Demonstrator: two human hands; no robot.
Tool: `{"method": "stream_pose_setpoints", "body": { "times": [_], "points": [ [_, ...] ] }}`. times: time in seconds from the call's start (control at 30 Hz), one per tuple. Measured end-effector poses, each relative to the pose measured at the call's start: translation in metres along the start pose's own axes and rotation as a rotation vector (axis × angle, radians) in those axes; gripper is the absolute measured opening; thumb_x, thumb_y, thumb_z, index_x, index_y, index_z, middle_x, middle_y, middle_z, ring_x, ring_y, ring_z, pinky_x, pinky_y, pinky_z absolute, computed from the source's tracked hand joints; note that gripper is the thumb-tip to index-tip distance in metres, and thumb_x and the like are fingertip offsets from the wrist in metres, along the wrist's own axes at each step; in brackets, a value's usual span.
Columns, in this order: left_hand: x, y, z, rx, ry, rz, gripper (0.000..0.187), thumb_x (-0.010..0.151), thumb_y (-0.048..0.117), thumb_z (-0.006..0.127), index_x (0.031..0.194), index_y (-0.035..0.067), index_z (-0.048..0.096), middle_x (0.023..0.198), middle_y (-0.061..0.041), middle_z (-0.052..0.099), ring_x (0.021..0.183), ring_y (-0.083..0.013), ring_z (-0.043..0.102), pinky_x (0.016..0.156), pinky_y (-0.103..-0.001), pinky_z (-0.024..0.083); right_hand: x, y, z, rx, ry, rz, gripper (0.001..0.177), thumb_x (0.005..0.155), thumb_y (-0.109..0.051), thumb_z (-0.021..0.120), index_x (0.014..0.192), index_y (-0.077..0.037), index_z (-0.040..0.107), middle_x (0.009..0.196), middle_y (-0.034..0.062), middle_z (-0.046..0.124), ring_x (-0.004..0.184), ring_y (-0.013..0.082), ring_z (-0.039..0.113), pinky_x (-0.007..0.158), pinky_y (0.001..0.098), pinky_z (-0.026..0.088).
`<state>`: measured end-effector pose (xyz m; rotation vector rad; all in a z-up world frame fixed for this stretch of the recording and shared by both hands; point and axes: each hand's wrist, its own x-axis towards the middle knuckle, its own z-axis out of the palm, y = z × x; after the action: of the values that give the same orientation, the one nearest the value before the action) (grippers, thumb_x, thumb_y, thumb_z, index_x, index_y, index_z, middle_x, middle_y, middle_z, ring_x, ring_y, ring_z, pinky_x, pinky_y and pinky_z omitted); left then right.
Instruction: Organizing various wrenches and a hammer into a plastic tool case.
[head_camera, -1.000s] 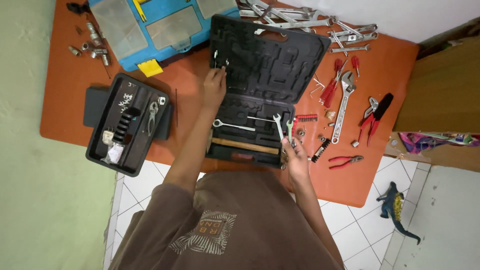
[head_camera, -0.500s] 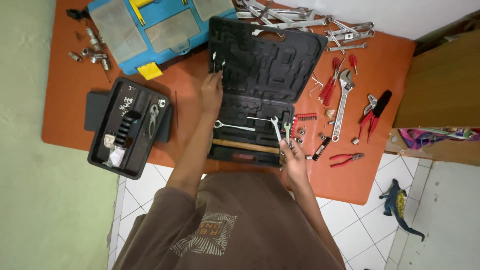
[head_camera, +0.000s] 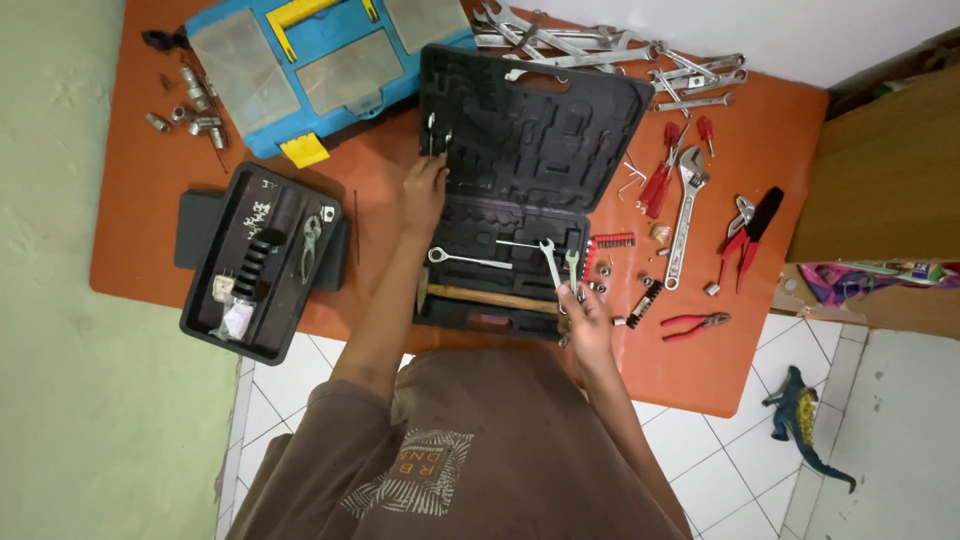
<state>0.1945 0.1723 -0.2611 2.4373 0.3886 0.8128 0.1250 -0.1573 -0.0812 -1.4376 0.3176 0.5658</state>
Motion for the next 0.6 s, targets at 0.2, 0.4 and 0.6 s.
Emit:
{"method": "stream_pose_setpoints", "body": {
  "times": [0.2,0.4,0.6],
  "points": [
    [0.007,0.019,-0.02,-0.014,-0.007,-0.011,0.01,0.093,0.007,0.076,0.103,0.006,0.078,0.096,-0.008,0.075,0.09,-0.0213,0.075,0.082,-0.031,0.062,-0.004,-0.01,0.004,0.002,0.008,0.02,0.008,0.104,-0.019,0.06,0.103,-0.012,0.061,0.062,-0.0098,0.035,0.046,-0.0003,0.034,0.039,0.014,0.029],
    [0.008,0.014,-0.004,0.019,0.064,-0.033,0.006,0.092,0.009,0.078,0.098,0.008,0.077,0.092,-0.004,0.075,0.085,-0.0184,0.074,0.08,-0.028,0.06,0.009,0.012,-0.009,0.026,0.004,0.008,0.008,0.105,-0.018,0.06,0.103,-0.01,0.061,0.062,-0.0089,0.035,0.045,0.0005,0.035,0.037,0.0153,0.03],
    [0.01,0.018,-0.014,-0.259,0.054,-0.266,0.007,0.092,0.007,0.08,0.098,0.005,0.079,0.089,-0.011,0.076,0.083,-0.0249,0.075,0.073,-0.032,0.063,0.01,0.006,-0.007,0.028,0.019,0.03,0.007,0.105,-0.018,0.059,0.104,-0.011,0.062,0.062,-0.0097,0.033,0.044,-0.0007,0.032,0.037,0.0147,0.027]
  ]
}}
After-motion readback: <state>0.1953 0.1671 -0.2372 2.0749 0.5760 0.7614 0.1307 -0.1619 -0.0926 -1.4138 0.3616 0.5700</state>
